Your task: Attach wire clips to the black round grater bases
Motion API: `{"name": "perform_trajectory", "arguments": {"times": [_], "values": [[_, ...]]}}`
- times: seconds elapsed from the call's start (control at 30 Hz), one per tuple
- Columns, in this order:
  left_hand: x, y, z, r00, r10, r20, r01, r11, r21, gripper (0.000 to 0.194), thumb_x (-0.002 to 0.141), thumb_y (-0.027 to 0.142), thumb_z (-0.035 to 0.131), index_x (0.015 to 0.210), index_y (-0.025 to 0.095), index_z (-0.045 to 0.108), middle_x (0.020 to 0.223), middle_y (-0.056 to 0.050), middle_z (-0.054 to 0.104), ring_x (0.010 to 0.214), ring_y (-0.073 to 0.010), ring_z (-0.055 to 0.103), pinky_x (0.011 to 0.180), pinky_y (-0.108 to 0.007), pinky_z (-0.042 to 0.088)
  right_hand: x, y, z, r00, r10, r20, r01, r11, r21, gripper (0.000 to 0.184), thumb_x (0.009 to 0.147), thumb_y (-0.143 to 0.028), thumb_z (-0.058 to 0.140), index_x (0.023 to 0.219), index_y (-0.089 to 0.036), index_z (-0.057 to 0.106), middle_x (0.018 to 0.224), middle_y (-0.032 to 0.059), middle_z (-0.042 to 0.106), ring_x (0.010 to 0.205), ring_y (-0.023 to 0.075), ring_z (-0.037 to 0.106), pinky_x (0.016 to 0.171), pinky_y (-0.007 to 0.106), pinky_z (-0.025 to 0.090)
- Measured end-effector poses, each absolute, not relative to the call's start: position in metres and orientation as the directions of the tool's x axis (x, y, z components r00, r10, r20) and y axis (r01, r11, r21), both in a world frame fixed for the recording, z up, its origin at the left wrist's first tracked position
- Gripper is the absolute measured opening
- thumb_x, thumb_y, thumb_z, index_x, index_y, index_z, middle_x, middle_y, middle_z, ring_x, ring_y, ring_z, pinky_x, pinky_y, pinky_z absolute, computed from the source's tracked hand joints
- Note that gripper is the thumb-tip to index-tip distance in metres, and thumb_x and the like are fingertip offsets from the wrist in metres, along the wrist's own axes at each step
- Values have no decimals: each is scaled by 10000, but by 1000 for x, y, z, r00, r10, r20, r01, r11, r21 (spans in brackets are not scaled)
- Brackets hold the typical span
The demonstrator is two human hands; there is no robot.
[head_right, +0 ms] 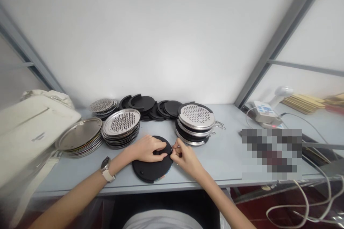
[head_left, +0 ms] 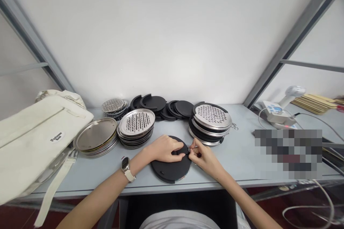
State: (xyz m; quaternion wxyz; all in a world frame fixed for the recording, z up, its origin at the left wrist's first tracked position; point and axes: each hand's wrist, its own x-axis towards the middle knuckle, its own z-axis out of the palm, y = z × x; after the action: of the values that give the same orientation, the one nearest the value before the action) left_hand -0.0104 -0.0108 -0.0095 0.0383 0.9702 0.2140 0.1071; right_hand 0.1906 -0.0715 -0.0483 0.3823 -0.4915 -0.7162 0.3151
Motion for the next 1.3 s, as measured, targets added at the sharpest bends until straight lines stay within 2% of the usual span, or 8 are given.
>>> {"name": "perform_trajectory", "arguments": {"times": [0.2,0.37,0.5,0.77,1.3], "values": [[-11,-11,-8,878,438,192,421,-898,128,226,882,360,539,728,196,515,682,17,607,613,-137,575,518,-285,271,191,-71,-50,-218,949,228,449,305,-840,124,888,-267,453,819,-231,356,534,-106,320,495,96,281,501,223,246],[-11,-11,-9,875,446,190,425,-894,142,223,878,361,542,730,197,517,690,13,607,610,-138,562,521,-284,265,193,-71,-47,-230,944,237,438,318,-841,180,947,-354,416,828,-220,400,559,-85,375,524,102,313,518,225,264],[-11,-10,-9,873,452,184,425,-889,170,242,869,369,556,706,196,509,671,22,588,593,-130,545,519,-288,267,193,-71,-44,-270,937,222,419,322,-849,226,960,-399,404,834,-212,423,555,-85,361,522,101,308,511,224,259],[-10,-8,-12,831,521,196,466,-844,266,265,851,379,574,679,198,485,590,52,540,518,-103,462,523,-264,263,193,-69,-45,-243,941,234,437,322,-840,224,955,-401,405,830,-215,418,544,-91,327,512,104,282,506,226,230],[-4,-11,-17,747,627,222,526,-761,379,293,820,415,598,677,195,466,574,54,525,504,-92,447,515,-228,277,193,-67,-49,-180,947,267,464,321,-826,174,948,-342,414,818,-232,379,541,-83,375,503,112,324,506,231,263]]}}
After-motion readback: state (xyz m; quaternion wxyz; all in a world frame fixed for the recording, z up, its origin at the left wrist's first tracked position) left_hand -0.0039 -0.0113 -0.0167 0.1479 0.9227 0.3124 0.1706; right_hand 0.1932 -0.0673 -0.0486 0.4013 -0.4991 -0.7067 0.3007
